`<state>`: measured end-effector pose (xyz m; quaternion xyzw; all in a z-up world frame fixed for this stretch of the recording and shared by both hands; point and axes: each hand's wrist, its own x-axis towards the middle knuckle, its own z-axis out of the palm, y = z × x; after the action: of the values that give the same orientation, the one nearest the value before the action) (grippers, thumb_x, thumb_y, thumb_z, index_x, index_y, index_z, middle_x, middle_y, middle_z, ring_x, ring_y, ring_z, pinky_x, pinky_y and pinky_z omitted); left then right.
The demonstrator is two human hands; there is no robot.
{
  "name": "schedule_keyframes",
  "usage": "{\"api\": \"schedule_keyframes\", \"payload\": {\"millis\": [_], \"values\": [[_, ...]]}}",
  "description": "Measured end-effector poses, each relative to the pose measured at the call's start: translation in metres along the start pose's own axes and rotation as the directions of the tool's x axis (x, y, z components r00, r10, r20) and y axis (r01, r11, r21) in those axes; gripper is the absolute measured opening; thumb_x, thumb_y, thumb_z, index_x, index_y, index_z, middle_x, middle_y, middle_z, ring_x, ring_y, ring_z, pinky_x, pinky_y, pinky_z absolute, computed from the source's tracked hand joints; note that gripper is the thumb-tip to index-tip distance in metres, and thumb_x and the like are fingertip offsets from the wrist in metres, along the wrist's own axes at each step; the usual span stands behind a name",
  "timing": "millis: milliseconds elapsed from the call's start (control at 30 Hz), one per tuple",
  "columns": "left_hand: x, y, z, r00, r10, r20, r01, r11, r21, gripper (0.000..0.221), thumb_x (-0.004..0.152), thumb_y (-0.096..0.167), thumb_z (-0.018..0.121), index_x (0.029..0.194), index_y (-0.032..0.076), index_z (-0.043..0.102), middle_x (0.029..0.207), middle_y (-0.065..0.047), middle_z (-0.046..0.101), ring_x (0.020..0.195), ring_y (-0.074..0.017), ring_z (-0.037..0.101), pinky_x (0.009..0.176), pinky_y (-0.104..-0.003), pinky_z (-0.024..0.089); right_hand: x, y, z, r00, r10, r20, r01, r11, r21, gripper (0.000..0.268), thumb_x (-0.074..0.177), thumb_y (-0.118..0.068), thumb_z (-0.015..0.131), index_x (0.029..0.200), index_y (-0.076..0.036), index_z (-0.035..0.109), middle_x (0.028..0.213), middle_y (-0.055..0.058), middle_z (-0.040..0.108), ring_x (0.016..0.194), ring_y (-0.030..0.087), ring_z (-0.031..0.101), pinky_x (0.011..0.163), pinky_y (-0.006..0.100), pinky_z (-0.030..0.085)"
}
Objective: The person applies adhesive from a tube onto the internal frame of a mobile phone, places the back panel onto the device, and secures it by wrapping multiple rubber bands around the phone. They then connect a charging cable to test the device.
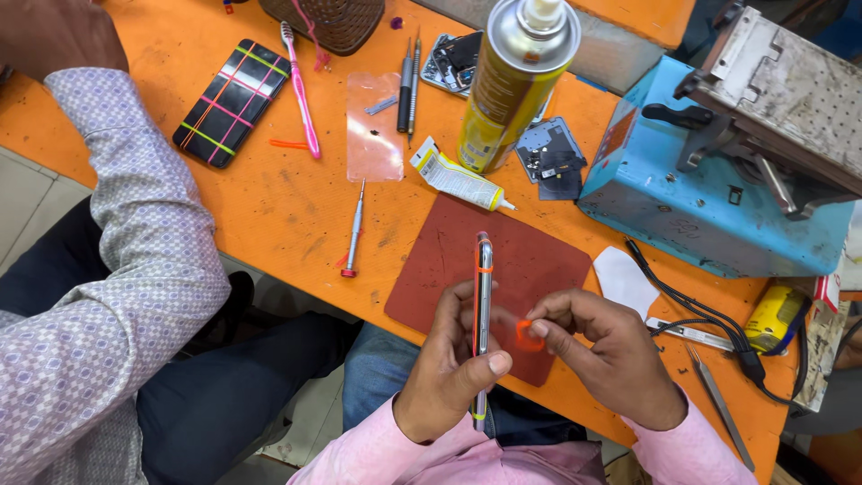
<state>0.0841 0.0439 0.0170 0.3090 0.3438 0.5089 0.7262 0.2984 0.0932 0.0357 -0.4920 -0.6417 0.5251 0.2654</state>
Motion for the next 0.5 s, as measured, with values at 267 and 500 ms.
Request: {"api": "schedule_keyframes", "payload": {"millis": [267, 500], "values": [[-0.003, -0.003, 0.001, 0.981, -0.126, 0.145, 0.157, 0.961, -0.228, 0.085, 0.086, 0.036, 0.074, 0.152, 0.002, 0.032, 0.100, -0.009, 0.053, 0.068, -0.0099, 0.049, 0.061, -0.026, 0.045, 0.001, -0.021, 0.008, 0.949, -0.306, -0.078, 0.212, 0.799, -0.562, 0.026, 0.075, -0.004, 0.078, 0.100, -0.007, 0.074, 0.091, 0.008, 0.073, 0.080, 0.021, 0.072, 0.071, 0.030, 0.056], [0.002, 0.004, -0.006, 0.984, -0.147, 0.099, 0.169, 0.944, -0.284, 0.089, 0.083, 0.041, 0.073, 0.154, 0.003, 0.032, 0.094, -0.008, 0.053, 0.066, -0.0105, 0.049, 0.058, -0.026, 0.045, -0.012, 0.003, 0.000, 0.968, -0.231, -0.097, 0.244, 0.956, 0.163, 0.011, 0.082, 0.000, 0.060, 0.091, -0.005, 0.062, 0.100, 0.007, 0.063, 0.101, 0.021, 0.062, 0.094, 0.032, 0.049]]}}
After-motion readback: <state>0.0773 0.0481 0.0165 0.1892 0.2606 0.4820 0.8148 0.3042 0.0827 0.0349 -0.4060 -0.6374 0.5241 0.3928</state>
